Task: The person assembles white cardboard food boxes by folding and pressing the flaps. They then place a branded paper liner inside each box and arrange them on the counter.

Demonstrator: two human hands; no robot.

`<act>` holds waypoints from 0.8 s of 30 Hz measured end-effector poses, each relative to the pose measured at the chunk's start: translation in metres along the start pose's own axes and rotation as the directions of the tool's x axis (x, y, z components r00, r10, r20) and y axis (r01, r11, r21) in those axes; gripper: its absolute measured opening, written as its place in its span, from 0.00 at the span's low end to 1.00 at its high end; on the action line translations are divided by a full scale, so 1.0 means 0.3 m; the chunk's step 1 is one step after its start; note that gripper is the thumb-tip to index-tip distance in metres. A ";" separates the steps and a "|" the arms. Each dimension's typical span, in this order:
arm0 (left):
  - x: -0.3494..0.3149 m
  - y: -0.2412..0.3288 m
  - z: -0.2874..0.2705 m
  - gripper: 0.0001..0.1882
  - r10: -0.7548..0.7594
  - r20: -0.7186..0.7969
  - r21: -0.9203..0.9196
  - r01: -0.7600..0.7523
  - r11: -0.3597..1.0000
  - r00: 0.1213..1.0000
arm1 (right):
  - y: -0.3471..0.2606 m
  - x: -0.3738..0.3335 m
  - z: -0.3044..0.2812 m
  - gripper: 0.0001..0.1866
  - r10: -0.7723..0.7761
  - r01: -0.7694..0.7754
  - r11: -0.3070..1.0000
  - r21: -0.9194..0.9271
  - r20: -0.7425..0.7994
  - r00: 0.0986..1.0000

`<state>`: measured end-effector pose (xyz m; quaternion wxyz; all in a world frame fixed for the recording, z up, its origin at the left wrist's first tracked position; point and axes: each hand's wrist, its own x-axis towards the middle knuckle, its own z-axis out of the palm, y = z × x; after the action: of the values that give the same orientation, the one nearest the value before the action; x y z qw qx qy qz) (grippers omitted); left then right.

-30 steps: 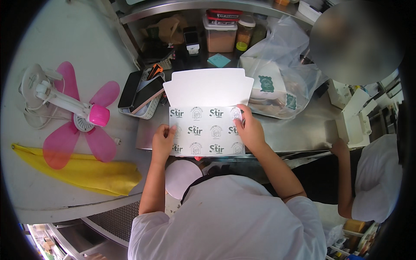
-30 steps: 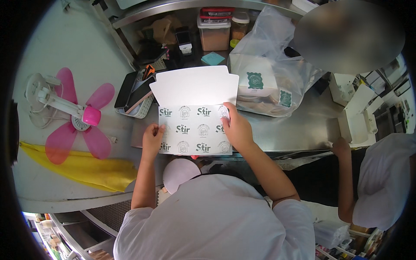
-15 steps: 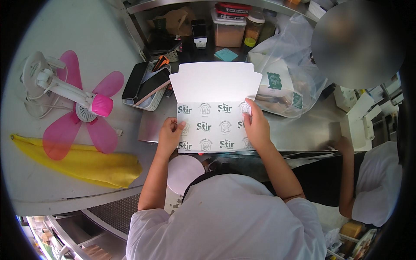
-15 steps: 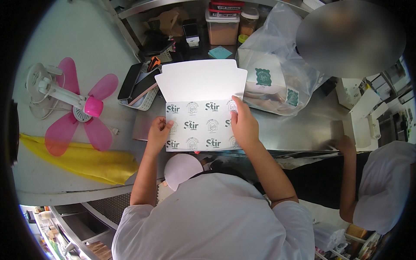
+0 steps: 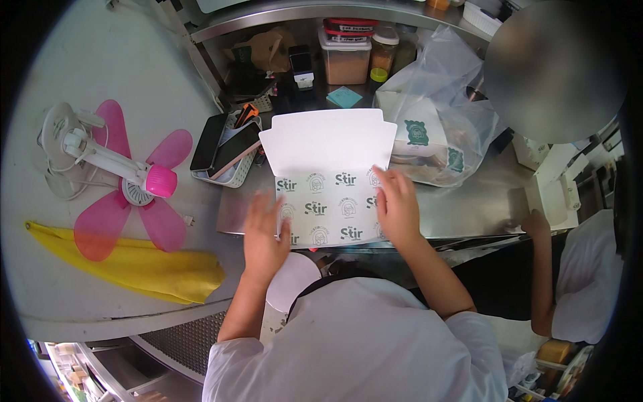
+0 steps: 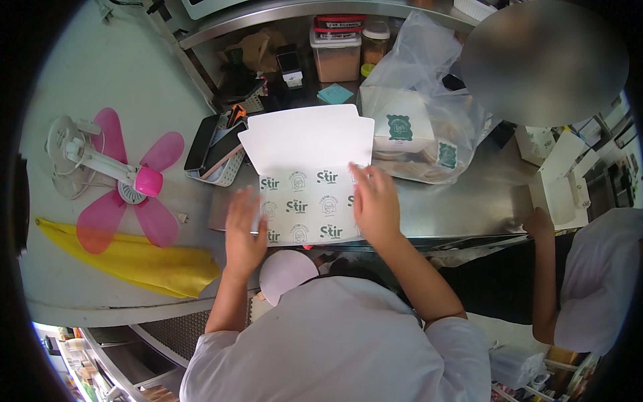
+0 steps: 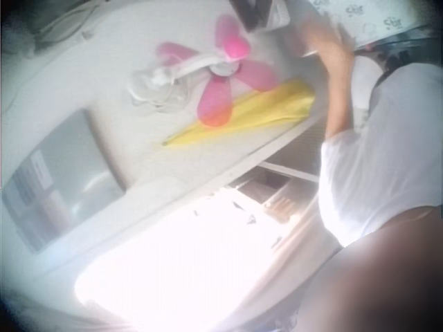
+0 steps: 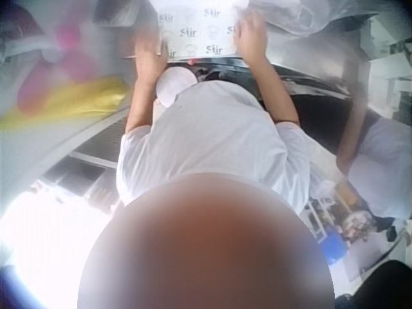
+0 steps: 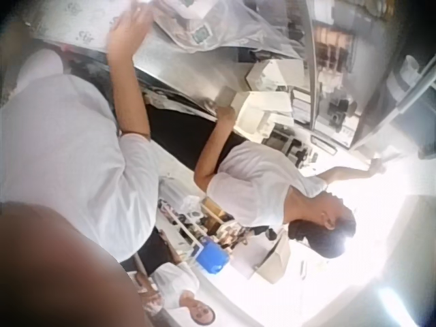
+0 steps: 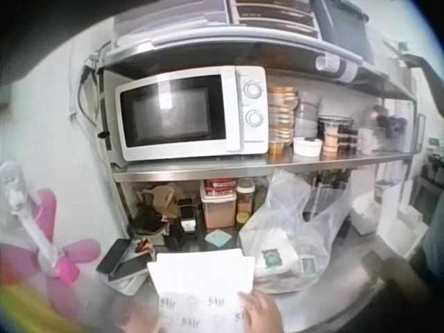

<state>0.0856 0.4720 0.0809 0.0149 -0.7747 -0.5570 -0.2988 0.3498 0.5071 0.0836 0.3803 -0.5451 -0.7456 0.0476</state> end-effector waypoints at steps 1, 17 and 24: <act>0.007 0.020 0.002 0.24 0.108 0.097 -0.039 -0.104 0.994 0.989 | -0.009 -0.009 0.008 0.19 -0.137 0.137 0.990 0.023 0.003 0.991; 0.090 0.023 0.208 0.29 0.193 0.653 0.030 -0.280 0.959 0.732 | 0.045 -0.046 0.164 0.24 -0.129 0.331 0.913 -0.237 0.603 0.787; 0.160 0.018 0.184 0.32 0.249 0.736 -0.033 -0.335 0.942 0.629 | 0.001 0.002 0.077 0.23 -0.102 0.391 0.897 -0.208 0.762 0.640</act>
<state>0.1244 0.5305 0.0604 -0.1187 -0.9067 -0.3981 0.0723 0.3357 0.5158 0.0675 -0.0533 -0.4296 -0.8984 0.0738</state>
